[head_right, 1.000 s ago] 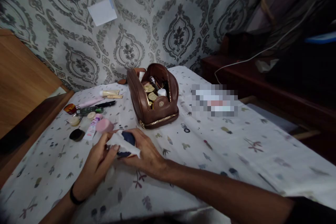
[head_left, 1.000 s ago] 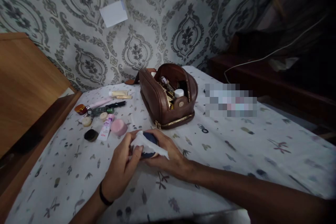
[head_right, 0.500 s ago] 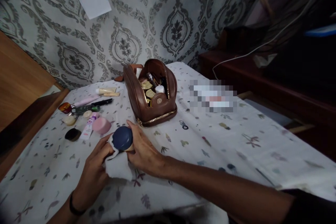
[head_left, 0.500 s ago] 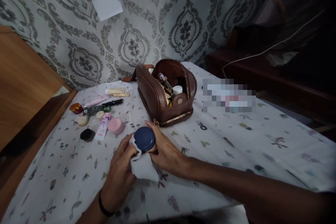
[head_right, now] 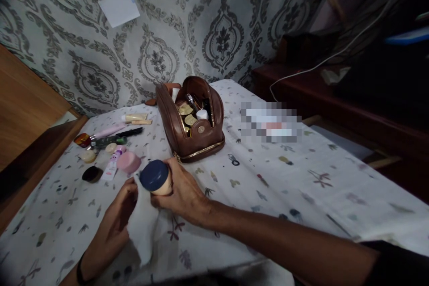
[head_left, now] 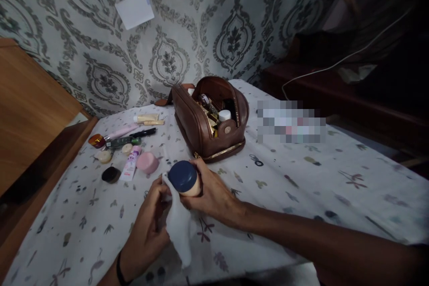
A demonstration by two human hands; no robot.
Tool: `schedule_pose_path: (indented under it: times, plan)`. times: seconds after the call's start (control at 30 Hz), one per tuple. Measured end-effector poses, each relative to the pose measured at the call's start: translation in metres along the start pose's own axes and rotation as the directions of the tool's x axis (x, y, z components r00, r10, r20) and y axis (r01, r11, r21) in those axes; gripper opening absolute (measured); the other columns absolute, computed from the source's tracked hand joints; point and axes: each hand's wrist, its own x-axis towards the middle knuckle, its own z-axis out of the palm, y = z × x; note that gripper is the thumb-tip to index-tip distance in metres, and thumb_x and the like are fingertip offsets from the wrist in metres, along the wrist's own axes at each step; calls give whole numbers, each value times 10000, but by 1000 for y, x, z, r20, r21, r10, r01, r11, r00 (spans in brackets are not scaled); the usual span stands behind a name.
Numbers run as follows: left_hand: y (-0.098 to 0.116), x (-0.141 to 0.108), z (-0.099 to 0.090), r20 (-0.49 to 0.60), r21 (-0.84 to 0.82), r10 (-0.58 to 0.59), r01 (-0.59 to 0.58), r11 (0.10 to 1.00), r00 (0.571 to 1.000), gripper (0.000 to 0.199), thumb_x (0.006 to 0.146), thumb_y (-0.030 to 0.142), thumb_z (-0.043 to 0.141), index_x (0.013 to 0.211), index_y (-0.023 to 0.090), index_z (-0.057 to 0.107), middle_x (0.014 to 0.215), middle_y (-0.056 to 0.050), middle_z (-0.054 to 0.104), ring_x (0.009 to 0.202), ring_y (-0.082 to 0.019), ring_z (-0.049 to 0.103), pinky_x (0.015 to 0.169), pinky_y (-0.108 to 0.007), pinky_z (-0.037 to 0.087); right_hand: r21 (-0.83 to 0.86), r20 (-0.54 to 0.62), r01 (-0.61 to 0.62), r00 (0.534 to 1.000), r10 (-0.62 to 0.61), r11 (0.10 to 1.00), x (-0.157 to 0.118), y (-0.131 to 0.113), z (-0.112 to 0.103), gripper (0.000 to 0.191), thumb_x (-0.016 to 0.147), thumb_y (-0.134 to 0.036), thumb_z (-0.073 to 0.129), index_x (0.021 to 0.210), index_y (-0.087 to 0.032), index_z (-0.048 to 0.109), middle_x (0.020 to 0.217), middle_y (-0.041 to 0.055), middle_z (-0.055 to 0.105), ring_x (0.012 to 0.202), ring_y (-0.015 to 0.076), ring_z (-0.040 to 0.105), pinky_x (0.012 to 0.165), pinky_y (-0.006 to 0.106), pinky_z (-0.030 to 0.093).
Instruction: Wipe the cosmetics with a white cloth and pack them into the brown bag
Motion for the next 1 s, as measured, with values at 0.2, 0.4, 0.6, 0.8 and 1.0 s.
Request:
schedule_pose_path:
  times: [0.2,0.4,0.6,0.8,1.0]
  plan:
    - [3,0,-4,-83,44,0,4,999,997,123,907,290,546,1014,230,551,1135,-54,505,950,-172,568,764,-223,486,-1,-47,72,996,-72,997,2,0,0,508,668,-261,742,1119,-206,513,1053,69,643,942,249,642,813,367,496]
    - [-2,7,3,-219,78,-12,30,996,976,97,822,191,577,799,209,484,815,9,492,741,-137,504,608,-198,417,-44,-56,235,970,-237,971,2,5,2,480,668,-161,711,1123,-195,562,1047,77,591,982,246,615,871,373,512]
    - [5,17,2,-241,66,-78,96,993,968,162,750,159,606,794,209,459,745,43,436,661,-114,431,574,-197,387,-90,37,312,950,-310,946,-2,12,-1,612,720,-140,753,1291,-248,561,1088,62,518,999,216,572,875,334,522]
    - [12,27,-2,-182,-116,-188,169,979,965,223,762,228,639,817,220,422,763,41,476,668,-113,447,574,-198,410,-133,131,433,899,-417,891,-9,16,-3,690,823,-105,655,1450,-274,424,1178,83,475,1116,237,531,944,372,502]
    - [10,28,-3,-232,-380,-287,185,906,929,228,799,281,651,892,226,449,744,54,457,634,-93,445,563,-186,397,-14,116,416,904,-412,909,-6,12,-4,715,821,-203,727,1438,-239,365,1241,101,526,1170,252,530,1003,411,471]
